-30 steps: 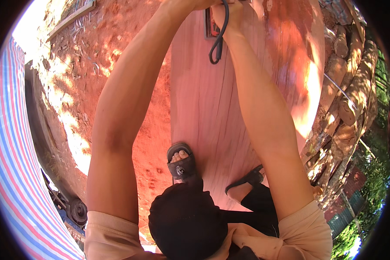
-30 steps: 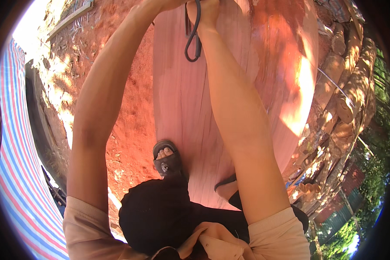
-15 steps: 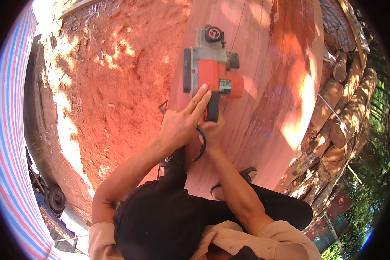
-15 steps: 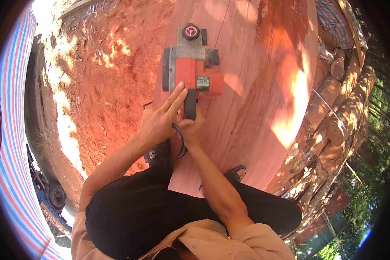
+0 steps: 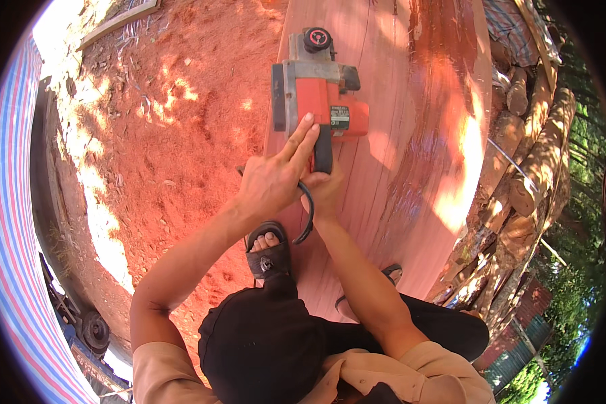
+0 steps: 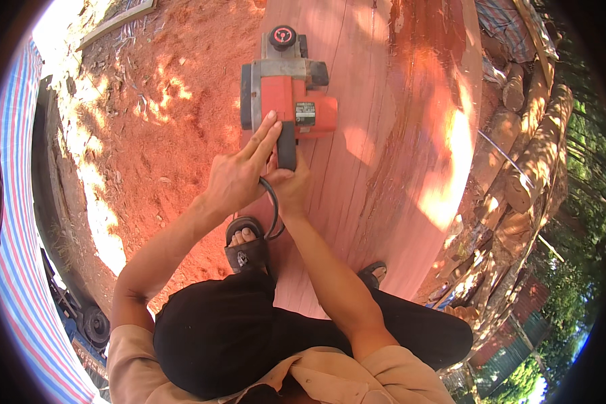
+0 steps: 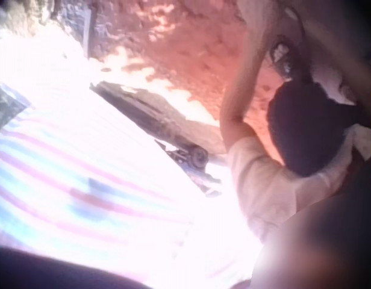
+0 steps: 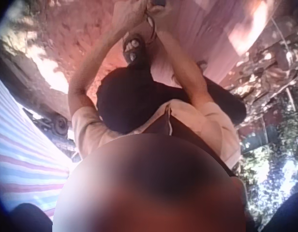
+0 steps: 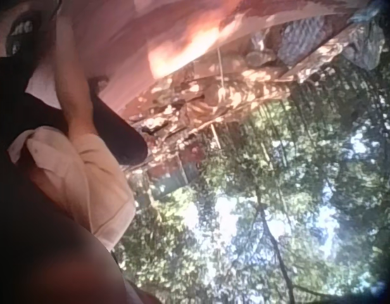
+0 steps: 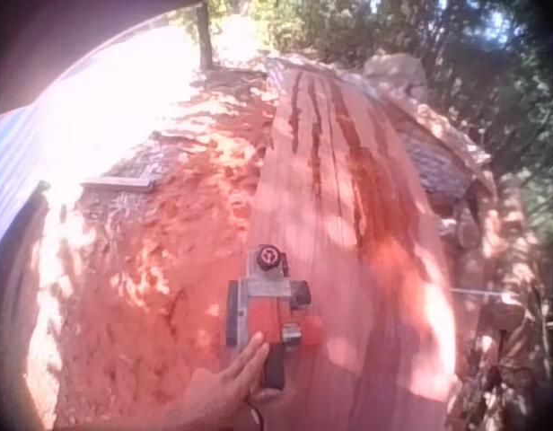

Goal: The person uses an electric sander to smooth a large pink-painted wooden board. They move the sander back and forth across the surface, occasionally adjusting the power cord with their left hand. The board remains stationary on the ground throughout the clip.

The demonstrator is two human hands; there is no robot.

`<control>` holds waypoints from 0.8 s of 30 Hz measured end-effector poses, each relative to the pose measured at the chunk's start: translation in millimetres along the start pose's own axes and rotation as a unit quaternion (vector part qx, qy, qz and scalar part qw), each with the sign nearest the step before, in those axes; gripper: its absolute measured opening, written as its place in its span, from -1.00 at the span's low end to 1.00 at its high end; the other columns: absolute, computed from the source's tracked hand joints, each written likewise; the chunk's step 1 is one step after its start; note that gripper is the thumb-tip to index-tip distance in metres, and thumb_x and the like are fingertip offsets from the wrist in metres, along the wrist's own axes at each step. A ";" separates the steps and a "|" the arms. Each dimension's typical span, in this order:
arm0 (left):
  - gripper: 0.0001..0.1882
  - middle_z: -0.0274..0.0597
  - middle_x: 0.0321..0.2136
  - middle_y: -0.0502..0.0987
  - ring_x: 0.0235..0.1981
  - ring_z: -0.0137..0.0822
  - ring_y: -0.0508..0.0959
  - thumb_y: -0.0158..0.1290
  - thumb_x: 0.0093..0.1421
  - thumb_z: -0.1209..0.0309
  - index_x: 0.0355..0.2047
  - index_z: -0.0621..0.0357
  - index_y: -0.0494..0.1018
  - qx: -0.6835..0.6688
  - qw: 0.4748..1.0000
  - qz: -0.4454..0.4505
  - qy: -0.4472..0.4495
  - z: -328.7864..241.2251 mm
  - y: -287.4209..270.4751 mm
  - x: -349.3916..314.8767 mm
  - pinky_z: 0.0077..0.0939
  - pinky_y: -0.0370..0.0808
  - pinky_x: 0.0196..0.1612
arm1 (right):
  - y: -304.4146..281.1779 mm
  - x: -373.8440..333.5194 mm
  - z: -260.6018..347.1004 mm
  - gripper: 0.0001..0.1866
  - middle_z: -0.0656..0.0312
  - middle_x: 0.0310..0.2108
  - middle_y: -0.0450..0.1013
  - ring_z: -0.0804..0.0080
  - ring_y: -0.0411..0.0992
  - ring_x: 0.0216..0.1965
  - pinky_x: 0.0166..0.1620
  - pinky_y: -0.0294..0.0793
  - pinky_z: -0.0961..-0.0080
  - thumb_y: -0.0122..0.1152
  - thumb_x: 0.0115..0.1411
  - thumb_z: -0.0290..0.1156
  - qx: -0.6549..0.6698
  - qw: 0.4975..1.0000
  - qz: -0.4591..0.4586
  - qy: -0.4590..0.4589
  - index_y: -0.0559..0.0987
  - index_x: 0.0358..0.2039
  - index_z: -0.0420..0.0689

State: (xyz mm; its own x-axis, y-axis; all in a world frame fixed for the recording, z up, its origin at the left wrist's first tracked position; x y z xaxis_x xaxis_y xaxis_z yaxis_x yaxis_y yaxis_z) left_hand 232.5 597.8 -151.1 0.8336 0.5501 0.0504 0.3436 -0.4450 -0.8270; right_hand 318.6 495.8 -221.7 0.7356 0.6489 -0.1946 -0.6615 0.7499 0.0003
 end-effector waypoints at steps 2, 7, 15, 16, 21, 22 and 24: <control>-0.20 -0.11 0.41 0.39 -0.28 -0.19 0.75 0.29 0.26 0.02 0.37 0.21 0.38 -0.011 0.999 -0.025 -0.028 14.5 -4.4 30.9 -0.38 0.61 -0.45 | 17.0 46.2 10.9 -0.83 0.26 -0.33 0.60 0.59 0.53 -0.32 -0.23 0.54 0.56 0.28 0.33 -0.49 0.033 0.999 -0.010 -0.019 0.61 -0.11 -0.27; -0.36 -0.10 0.28 0.54 -0.15 -0.03 0.74 0.21 0.35 -0.01 0.24 0.21 0.50 -0.055 0.968 -0.218 -0.109 60.4 -6.8 62.9 -0.25 0.67 -0.28 | 42.5 167.8 26.9 -0.88 0.14 -0.44 0.60 0.31 0.60 -0.36 -0.22 0.55 0.36 0.30 0.12 -0.61 -0.157 0.981 -0.088 -0.073 0.64 -0.29 -0.27; -0.42 0.13 -0.25 0.65 -0.21 0.23 0.59 -0.18 0.57 -0.01 -0.22 0.26 0.59 -0.224 0.882 -0.175 -0.376 120.5 73.7 76.8 0.08 0.50 -0.09 | 65.0 378.4 65.2 -0.91 0.18 -0.63 0.52 0.37 0.49 -0.69 -0.62 0.48 0.37 0.34 0.15 -0.53 -0.203 0.978 -0.037 -0.004 0.63 -0.32 -0.21; -0.41 0.13 -0.27 0.64 -0.22 0.22 0.58 -0.20 0.58 -0.01 -0.26 0.26 0.57 -0.215 0.883 -0.198 -0.368 118.6 79.9 77.9 0.09 0.49 -0.10 | 65.7 386.2 71.5 -0.91 0.17 -0.63 0.53 0.36 0.50 -0.68 -0.61 0.49 0.36 0.35 0.15 -0.53 -0.204 0.979 -0.016 0.014 0.63 -0.31 -0.21; -0.41 0.14 -0.27 0.61 -0.17 0.22 0.56 -0.22 0.59 0.01 -0.33 0.25 0.54 -0.248 0.866 -0.187 -0.392 127.2 102.6 76.9 0.08 0.47 -0.06 | 29.3 302.3 56.2 -0.90 0.21 -0.61 0.49 0.43 0.45 -0.68 -0.62 0.47 0.39 0.32 0.15 -0.60 -0.124 0.992 -0.022 -0.030 0.60 -0.31 -0.22; -0.43 0.13 -0.26 0.62 -0.17 0.22 0.56 -0.21 0.59 0.02 -0.32 0.25 0.54 -0.253 0.868 -0.194 -0.380 129.1 103.4 76.9 0.09 0.47 -0.06 | 16.2 268.2 47.1 -0.88 0.23 -0.60 0.47 0.46 0.43 -0.68 -0.62 0.45 0.42 0.29 0.14 -0.63 -0.121 0.991 -0.027 -0.048 0.58 -0.29 -0.24; -0.47 0.13 -0.22 0.62 -0.15 0.22 0.57 -0.19 0.58 0.04 -0.25 0.24 0.54 -0.241 0.880 -0.194 -0.361 129.3 105.3 73.2 0.08 0.48 -0.04 | -14.2 190.0 23.4 -0.89 0.29 -0.55 0.48 0.54 0.44 -0.63 -0.57 0.41 0.46 0.32 0.17 -0.57 -0.089 0.995 -0.048 0.010 0.60 -0.26 -0.22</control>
State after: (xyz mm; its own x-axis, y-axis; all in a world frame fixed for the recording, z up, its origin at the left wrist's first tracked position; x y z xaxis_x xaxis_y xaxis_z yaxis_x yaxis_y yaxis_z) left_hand 273.8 682.6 -306.9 0.1817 0.9546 -0.2362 0.8298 -0.2777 -0.4840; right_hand 471.2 611.5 -235.7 0.7942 0.5722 -0.2044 -0.6058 0.7722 -0.1918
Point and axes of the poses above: each hand's wrist, its own x-axis towards the middle knuckle, its own y-axis out of the palm, z = x × y, the point moved 4 cm from there along x, towards the middle knuckle
